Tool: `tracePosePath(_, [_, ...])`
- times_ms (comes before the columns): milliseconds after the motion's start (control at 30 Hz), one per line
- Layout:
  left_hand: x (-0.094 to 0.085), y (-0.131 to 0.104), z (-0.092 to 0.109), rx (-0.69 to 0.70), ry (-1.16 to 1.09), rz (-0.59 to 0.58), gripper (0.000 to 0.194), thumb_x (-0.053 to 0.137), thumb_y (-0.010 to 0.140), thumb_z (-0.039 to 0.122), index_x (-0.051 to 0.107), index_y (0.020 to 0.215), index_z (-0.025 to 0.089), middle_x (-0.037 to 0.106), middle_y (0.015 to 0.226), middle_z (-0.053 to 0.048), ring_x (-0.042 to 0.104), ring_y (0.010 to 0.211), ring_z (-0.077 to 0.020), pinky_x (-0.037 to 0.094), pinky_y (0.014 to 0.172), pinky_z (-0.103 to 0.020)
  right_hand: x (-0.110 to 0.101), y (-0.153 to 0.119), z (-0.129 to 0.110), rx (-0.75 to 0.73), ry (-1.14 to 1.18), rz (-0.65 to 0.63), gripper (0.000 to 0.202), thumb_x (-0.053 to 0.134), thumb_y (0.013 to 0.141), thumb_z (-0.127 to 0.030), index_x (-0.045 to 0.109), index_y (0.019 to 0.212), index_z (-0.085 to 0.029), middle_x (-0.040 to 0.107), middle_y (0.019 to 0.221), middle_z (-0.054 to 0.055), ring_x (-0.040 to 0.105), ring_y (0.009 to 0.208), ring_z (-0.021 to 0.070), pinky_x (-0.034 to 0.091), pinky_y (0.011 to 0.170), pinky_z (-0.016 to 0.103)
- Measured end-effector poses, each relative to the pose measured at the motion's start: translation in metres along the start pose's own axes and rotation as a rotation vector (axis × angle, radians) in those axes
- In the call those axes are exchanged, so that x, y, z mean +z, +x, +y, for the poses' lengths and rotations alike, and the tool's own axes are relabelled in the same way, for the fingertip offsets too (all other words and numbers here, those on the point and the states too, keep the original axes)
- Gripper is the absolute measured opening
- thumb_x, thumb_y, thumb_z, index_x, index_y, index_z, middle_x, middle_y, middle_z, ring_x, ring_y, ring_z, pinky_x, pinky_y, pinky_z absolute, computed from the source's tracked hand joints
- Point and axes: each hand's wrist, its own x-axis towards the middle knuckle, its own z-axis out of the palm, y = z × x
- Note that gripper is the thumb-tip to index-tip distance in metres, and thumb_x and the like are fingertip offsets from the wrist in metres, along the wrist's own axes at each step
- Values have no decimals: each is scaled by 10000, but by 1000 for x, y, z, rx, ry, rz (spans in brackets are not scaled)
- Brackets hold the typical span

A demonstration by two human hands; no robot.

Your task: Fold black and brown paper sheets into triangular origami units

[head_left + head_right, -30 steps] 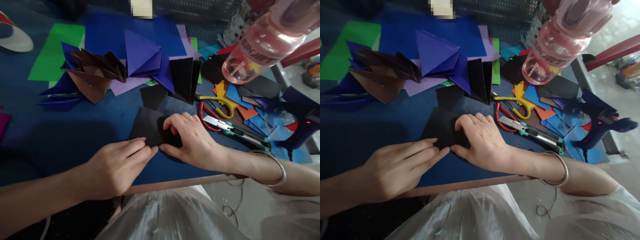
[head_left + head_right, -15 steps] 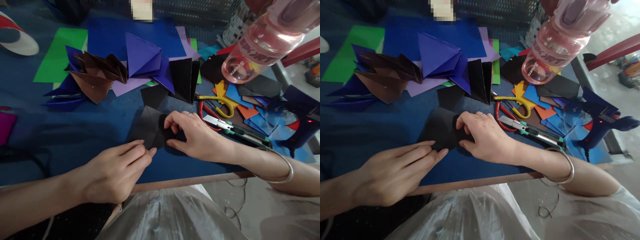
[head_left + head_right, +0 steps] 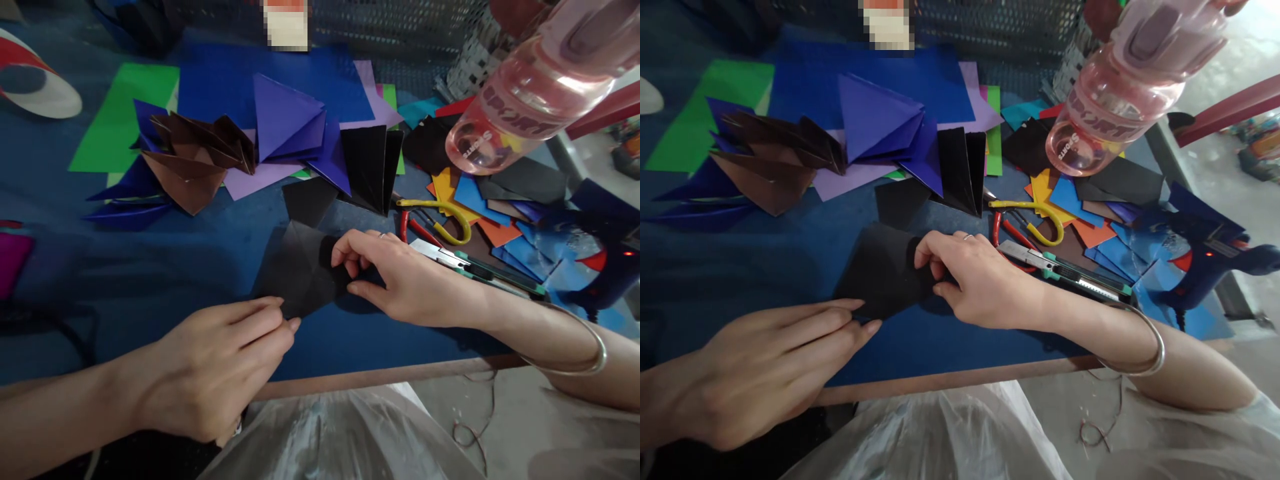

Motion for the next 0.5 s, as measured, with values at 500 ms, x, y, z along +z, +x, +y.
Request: tracePosePath(500, [5,12,-5,-37,96,112,202,541,901,39,695,849,159,742,936,-36,691,938,-173,620,829,-289,30,4,-12,75,-241,218,379,817,784,-419,597,988,-186,591,845,-6,517,812,187,279,741,324])
